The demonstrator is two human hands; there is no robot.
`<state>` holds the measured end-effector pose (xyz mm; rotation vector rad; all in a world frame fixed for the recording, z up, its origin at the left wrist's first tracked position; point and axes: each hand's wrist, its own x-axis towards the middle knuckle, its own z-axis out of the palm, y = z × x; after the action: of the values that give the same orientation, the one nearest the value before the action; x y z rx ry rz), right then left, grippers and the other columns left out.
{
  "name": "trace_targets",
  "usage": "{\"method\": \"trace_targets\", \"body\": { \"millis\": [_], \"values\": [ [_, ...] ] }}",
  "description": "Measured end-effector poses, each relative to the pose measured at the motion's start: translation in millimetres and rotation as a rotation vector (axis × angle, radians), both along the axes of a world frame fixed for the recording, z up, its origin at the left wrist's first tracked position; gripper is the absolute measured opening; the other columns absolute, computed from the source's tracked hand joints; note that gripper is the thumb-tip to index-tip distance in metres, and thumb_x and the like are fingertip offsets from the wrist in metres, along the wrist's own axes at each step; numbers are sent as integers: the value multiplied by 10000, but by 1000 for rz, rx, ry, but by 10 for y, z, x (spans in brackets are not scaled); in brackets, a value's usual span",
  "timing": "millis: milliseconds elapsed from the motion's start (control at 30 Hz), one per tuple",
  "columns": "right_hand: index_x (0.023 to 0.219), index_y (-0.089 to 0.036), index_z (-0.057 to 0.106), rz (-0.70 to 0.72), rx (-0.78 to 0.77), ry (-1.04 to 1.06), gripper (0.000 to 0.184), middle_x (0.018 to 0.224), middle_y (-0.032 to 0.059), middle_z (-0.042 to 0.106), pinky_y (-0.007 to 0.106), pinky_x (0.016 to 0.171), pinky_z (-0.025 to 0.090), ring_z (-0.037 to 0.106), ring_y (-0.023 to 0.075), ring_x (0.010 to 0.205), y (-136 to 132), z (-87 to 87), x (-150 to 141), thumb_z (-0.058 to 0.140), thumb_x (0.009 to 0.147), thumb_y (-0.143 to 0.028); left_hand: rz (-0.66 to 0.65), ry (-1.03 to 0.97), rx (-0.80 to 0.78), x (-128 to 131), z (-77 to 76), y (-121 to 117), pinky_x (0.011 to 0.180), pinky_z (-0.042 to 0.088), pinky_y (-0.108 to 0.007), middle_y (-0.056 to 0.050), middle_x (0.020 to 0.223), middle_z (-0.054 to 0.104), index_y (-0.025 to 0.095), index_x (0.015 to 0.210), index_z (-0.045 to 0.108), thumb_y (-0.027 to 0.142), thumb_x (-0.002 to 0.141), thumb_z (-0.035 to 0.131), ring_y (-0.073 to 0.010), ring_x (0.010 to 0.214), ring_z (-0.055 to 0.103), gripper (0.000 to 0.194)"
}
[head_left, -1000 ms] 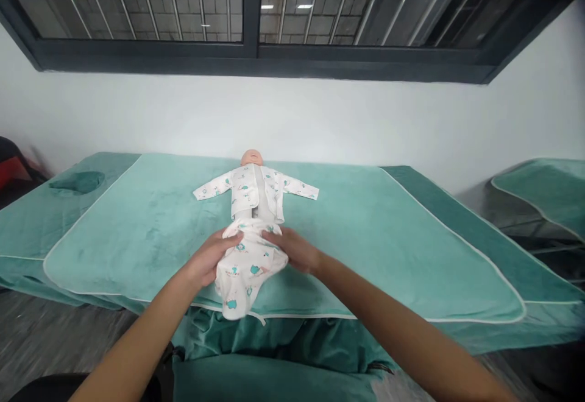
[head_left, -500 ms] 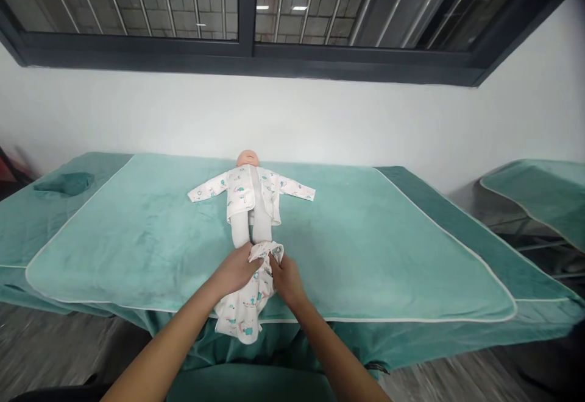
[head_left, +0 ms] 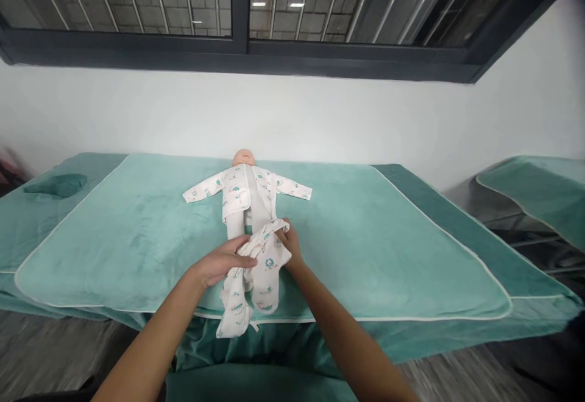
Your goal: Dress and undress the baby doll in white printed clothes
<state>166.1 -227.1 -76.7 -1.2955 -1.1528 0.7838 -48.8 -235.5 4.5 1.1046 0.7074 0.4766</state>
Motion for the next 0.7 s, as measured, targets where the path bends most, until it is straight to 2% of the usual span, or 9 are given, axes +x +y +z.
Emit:
{"method": "trace_targets", "body": {
  "millis": [100, 333, 433, 567, 700],
  "values": [
    [810, -243, 447, -36, 6, 5, 305, 777, -14, 524, 316, 719, 416, 469, 181, 759, 179, -29, 33, 494, 901, -530, 33, 52, 94, 4, -14, 241, 897, 488, -336, -84, 1190, 685, 185, 1191, 658, 291, 674, 848, -274, 1105, 640, 561],
    [864, -239, 506, -109, 17, -113, 277, 846, 25, 606, 325, 779, 417, 519, 211, 830, 639, 17, 97, 449, 919, -505, 337, 252, 504, 324, -102, 738, 850, 432, -318, -6, 922, 636, 177, 939, 621, 330, 761, 705, -208, 911, 590, 249],
    [877, -251, 496, -164, -21, -150, 279, 849, 30, 622, 326, 763, 414, 525, 217, 799, 802, 24, 120, 451, 909, -525, 430, 321, 641, 448, -141, 862, 844, 412, -308, 3, 863, 613, 189, 871, 599, 290, 772, 670, -199, 876, 564, 158],
    [903, -260, 476, -185, -81, -182, 303, 852, 31, 622, 332, 769, 426, 519, 217, 795, 927, -31, 155, 424, 914, -558, 485, 389, 762, 566, -208, 972, 833, 405, -316, -11, 885, 645, 217, 906, 609, 257, 810, 634, -215, 883, 568, 107],
    [859, -258, 472, -173, 9, -93, 291, 828, 15, 587, 323, 794, 435, 506, 209, 830, 973, -76, 190, 455, 905, -545, 576, 473, 862, 696, -319, 1038, 880, 402, -340, -50, 982, 663, 229, 959, 628, 261, 854, 613, -250, 968, 575, 111]
  ]
}}
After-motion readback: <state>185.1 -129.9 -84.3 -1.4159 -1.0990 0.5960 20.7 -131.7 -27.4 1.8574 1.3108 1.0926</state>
